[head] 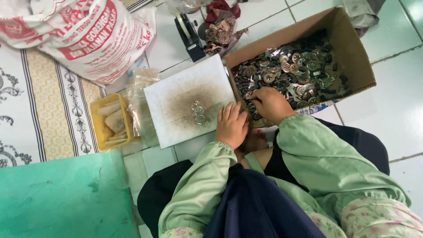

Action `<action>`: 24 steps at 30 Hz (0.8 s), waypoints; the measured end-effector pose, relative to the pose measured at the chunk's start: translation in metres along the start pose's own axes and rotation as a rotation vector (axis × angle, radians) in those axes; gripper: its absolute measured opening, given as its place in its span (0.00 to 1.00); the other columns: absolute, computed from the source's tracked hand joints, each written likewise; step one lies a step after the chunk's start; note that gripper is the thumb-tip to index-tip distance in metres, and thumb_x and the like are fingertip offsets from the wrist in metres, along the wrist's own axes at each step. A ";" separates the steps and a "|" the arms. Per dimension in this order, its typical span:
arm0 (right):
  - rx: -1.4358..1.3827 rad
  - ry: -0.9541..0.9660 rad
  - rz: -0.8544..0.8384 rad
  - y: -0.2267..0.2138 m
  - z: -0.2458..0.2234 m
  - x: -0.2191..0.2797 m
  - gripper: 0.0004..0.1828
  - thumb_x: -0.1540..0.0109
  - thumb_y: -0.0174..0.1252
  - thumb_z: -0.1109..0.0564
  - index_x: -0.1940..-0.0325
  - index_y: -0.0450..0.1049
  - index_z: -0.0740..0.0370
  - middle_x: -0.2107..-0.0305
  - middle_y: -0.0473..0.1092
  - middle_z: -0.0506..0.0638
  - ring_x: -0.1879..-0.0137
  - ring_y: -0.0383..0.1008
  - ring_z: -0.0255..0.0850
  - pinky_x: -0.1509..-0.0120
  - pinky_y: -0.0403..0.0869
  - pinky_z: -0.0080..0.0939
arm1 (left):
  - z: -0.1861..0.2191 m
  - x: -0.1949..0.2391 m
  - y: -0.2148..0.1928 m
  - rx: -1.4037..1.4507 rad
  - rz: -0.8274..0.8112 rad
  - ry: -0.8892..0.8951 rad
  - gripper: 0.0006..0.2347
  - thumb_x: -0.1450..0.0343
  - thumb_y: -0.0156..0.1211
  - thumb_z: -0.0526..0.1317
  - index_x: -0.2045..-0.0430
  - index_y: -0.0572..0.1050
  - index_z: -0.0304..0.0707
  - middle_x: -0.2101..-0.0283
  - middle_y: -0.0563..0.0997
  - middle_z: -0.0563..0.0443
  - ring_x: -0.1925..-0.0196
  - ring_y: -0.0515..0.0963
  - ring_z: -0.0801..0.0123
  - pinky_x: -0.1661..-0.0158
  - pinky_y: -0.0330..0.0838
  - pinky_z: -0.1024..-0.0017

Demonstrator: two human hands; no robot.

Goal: The person sits on the floor and sorts metal buttons from a cardboard box onto a white board. They then place the sorted buttons into a small plastic bag and seal it.

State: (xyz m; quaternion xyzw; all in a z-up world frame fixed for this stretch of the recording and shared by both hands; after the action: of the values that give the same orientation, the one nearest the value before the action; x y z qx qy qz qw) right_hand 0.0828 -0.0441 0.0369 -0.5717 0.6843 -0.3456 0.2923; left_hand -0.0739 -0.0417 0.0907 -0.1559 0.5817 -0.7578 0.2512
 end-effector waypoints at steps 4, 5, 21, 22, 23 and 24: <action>-0.185 0.000 0.072 -0.026 -0.060 0.015 0.14 0.33 0.56 0.63 0.44 0.78 0.63 0.56 0.76 0.61 0.47 0.77 0.59 0.45 0.79 0.55 | -0.024 0.050 -0.016 0.047 0.163 -0.030 0.15 0.25 0.55 0.43 0.45 0.72 0.44 0.36 0.66 0.40 0.31 0.62 0.42 0.35 0.55 0.40; -0.265 0.041 0.115 -0.018 -0.062 0.015 0.15 0.35 0.59 0.61 0.44 0.78 0.61 0.57 0.77 0.60 0.48 0.78 0.57 0.48 0.79 0.54 | -0.035 0.063 -0.019 0.042 0.240 -0.044 0.15 0.26 0.56 0.44 0.45 0.73 0.45 0.37 0.67 0.40 0.32 0.63 0.41 0.36 0.56 0.40; -0.038 -0.012 0.025 0.086 -0.157 -0.013 0.13 0.36 0.63 0.53 0.48 0.80 0.56 0.61 0.78 0.53 0.51 0.79 0.49 0.48 0.79 0.47 | -0.120 0.126 -0.015 0.098 0.404 -0.231 0.17 0.25 0.56 0.43 0.42 0.70 0.43 0.36 0.63 0.35 0.33 0.64 0.36 0.38 0.59 0.40; -0.033 -0.012 0.023 0.083 -0.160 -0.013 0.13 0.36 0.63 0.53 0.48 0.80 0.56 0.61 0.78 0.53 0.51 0.79 0.49 0.48 0.79 0.47 | -0.120 0.125 -0.016 0.103 0.406 -0.233 0.17 0.25 0.56 0.43 0.42 0.70 0.43 0.36 0.63 0.35 0.33 0.64 0.36 0.38 0.59 0.40; 0.023 -0.019 0.010 0.081 -0.163 -0.014 0.14 0.36 0.63 0.51 0.48 0.80 0.54 0.61 0.77 0.51 0.51 0.78 0.47 0.48 0.79 0.45 | -0.121 0.124 -0.015 0.078 0.395 -0.253 0.17 0.26 0.56 0.44 0.42 0.71 0.44 0.36 0.64 0.36 0.32 0.64 0.37 0.38 0.60 0.40; 0.077 -0.025 -0.002 0.080 -0.166 -0.014 0.15 0.37 0.63 0.50 0.47 0.80 0.53 0.61 0.76 0.49 0.51 0.78 0.45 0.47 0.79 0.44 | -0.122 0.123 -0.015 0.052 0.384 -0.271 0.16 0.26 0.56 0.45 0.43 0.72 0.46 0.35 0.64 0.36 0.32 0.65 0.38 0.39 0.60 0.41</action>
State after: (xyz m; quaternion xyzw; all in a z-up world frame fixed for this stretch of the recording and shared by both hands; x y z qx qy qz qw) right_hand -0.0929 0.0013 0.0705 -0.5649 0.6663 -0.3648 0.3223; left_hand -0.2427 -0.0102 0.0653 -0.1365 0.5419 -0.6829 0.4705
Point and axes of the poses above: each hand's wrist, its own x-axis away from the middle knuckle, its own y-axis out of the palm, z = x × y, the point moved 8 cm from there along -x, towards the middle knuckle
